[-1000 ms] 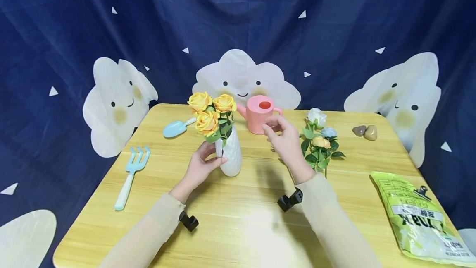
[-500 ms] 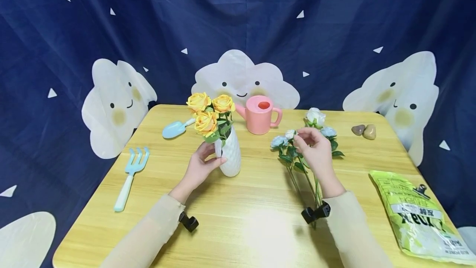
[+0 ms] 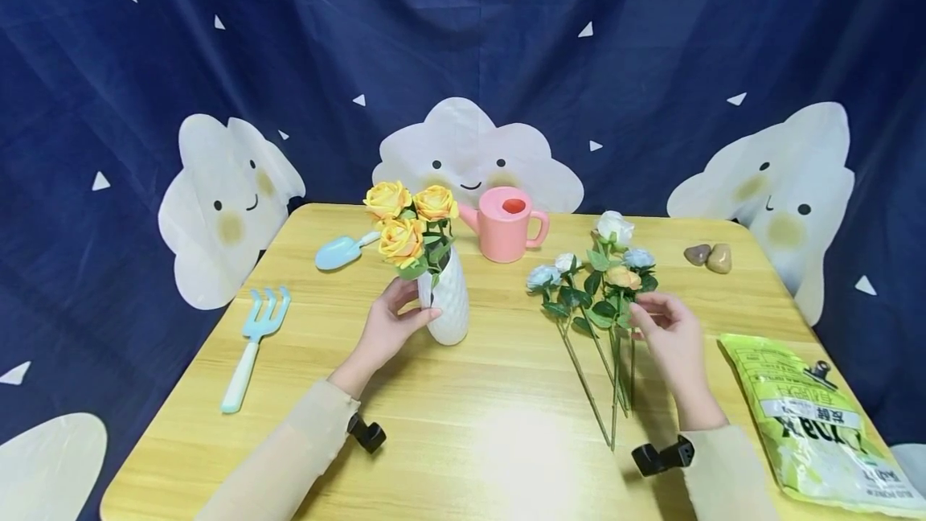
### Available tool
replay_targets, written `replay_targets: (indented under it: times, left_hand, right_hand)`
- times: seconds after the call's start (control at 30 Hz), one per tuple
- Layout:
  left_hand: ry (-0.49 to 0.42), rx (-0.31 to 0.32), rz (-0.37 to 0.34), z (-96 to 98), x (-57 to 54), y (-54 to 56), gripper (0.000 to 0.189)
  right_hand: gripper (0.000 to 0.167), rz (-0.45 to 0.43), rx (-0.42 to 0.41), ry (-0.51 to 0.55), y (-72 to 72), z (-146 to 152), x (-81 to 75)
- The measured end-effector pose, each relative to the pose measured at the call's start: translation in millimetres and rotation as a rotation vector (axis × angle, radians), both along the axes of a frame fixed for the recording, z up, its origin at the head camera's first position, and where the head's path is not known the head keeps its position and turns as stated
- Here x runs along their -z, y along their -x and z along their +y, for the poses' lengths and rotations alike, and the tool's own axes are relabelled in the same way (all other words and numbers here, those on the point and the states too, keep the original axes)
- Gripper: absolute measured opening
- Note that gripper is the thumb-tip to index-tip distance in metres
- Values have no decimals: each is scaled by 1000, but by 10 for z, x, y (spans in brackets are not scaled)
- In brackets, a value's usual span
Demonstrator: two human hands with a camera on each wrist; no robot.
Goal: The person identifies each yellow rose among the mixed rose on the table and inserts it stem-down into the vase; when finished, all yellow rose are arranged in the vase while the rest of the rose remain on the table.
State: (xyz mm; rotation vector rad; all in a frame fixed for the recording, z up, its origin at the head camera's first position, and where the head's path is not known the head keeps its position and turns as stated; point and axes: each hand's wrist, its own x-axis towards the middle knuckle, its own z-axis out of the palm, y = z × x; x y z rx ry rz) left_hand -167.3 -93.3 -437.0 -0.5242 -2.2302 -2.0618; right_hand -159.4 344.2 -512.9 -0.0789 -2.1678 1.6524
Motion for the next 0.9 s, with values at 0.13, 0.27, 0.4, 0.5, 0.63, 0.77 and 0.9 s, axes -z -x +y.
replay_targets:
  times: [0.13,0.27,0.4,0.5,0.63,0.77,0.9]
  left_hand:
    - [3,-14,11,-5,121,57,60]
    - [-2,-12,12,-10,133,61,61]
    - [-5,-8,11,-11,128,57,61]
    - [-5,-11,7,-11,120,58,60]
    - [-2,-15,-8,-8,72,35,60]
    - [-5,6,0,5,-52,-35,60]
    - [1,15,1,12,-138,-84,59]
  right_hand:
    - [43,-112,-8,-78,-283,-141,-219]
    - [37,-237,-50,-73,-488,-361,-502]
    - [33,-331,-70,-5,-570,-490,-625]
    - [36,-392,-69,27,-562,-537,-623]
    - [40,-460,-73,-5,-517,-566,-580]
    - [40,-511,-69,-64,-477,-570,-544]
    - [38,-534,-75,-129,-454,-576,-555]
